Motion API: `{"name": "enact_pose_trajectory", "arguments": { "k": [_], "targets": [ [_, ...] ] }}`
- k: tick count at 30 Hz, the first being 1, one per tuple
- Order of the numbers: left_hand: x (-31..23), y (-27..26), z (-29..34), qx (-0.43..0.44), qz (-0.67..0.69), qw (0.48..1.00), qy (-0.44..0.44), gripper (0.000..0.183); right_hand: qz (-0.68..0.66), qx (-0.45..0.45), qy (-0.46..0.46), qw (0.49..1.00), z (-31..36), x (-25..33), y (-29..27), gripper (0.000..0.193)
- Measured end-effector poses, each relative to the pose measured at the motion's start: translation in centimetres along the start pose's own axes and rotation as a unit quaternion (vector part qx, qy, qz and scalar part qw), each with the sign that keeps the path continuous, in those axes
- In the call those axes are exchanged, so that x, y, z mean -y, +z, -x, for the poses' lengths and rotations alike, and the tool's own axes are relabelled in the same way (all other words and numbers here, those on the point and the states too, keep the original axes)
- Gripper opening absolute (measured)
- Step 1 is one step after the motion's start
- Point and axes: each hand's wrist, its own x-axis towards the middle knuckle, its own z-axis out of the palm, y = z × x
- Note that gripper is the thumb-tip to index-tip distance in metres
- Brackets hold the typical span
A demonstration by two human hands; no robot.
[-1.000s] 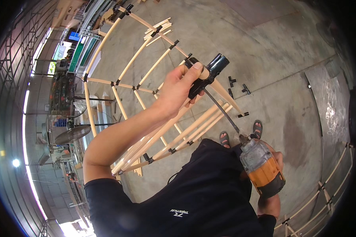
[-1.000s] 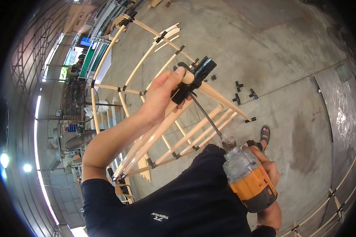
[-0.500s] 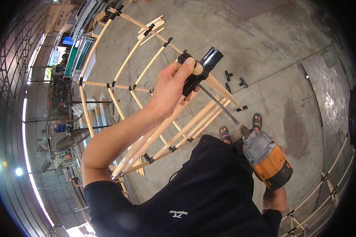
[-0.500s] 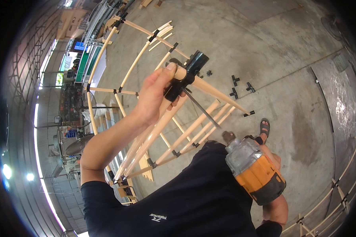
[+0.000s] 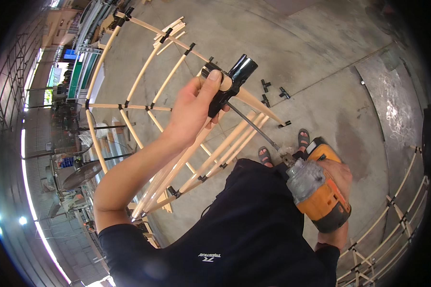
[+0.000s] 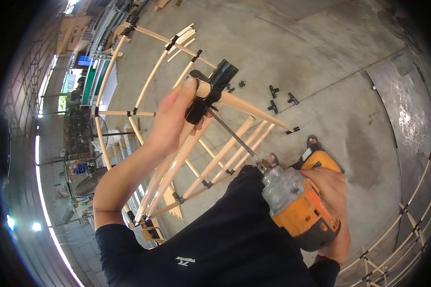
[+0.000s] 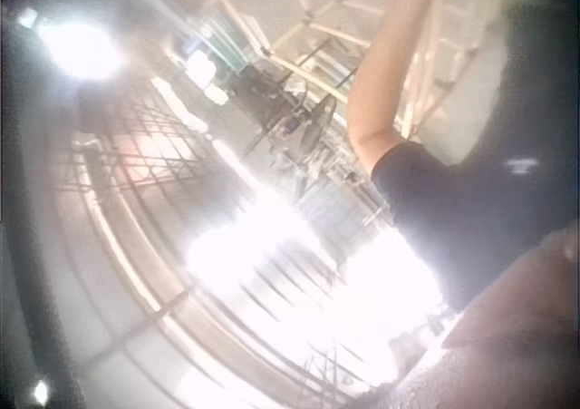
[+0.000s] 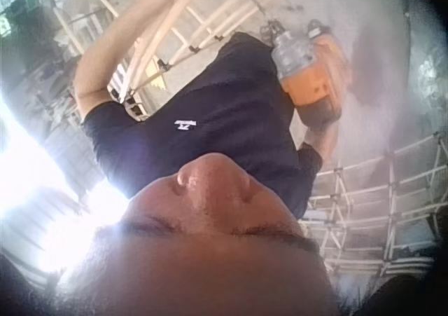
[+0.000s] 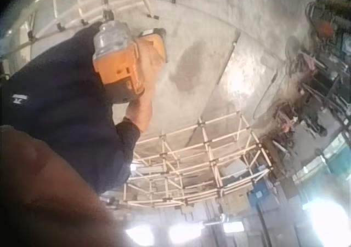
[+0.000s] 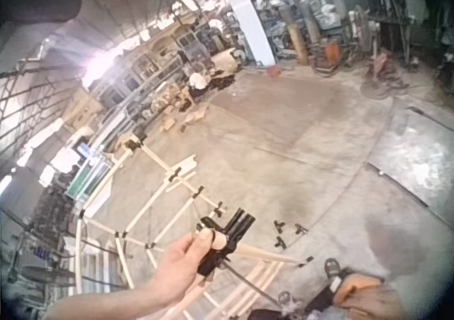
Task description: The person assembles a light-colored tubular frame by fitting black plastic connectors onto the ends of the tubes and securing them using a power drill.
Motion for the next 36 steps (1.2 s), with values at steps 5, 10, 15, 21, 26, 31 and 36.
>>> {"name": "enact_pose_trajectory", "arguments": {
  "k": [5, 10, 15, 21, 26, 31, 36],
  "targets": [
    [0.9, -1.2, 0.7, 0.031, -0.015, 0.999, 0.018, 0.047, 0.048, 0.023, 0.020, 0.998, -2.5, 2.7, -1.3, 0.026],
    [2.9, -2.9, 2.8, 0.024, -0.121, 0.988, 0.090, 0.046, 0.084, 0.023, 0.003, 0.996, -0.8, -0.1, 0.6, 0.027],
    [5.1, -2.9, 6.6, -0.078, -0.405, 0.879, 0.241, 0.052, 0.065, 0.053, -0.007, 0.996, -0.8, -1.1, -0.9, 0.024],
    [4.5, -3.3, 5.5, -0.123, -0.440, 0.823, 0.338, 0.046, 0.085, -0.004, -0.043, 0.995, -2.4, 0.4, -2.9, 0.028],
    [4.4, -2.6, 4.8, -0.133, -0.484, 0.802, 0.324, 0.040, 0.037, 0.098, -0.144, 0.984, -2.9, -6.0, -0.2, 0.027],
    [4.9, -2.5, 5.6, -0.195, -0.543, 0.755, 0.312, 0.037, -0.146, 0.195, -0.071, 0.967, -5.9, -6.5, -2.8, 0.032],
    [4.0, -1.6, 4.1, -0.218, -0.515, 0.774, 0.297, 0.036, -0.158, 0.240, -0.120, 0.950, -8.6, -7.3, -3.0, 0.041]
  ]
}}
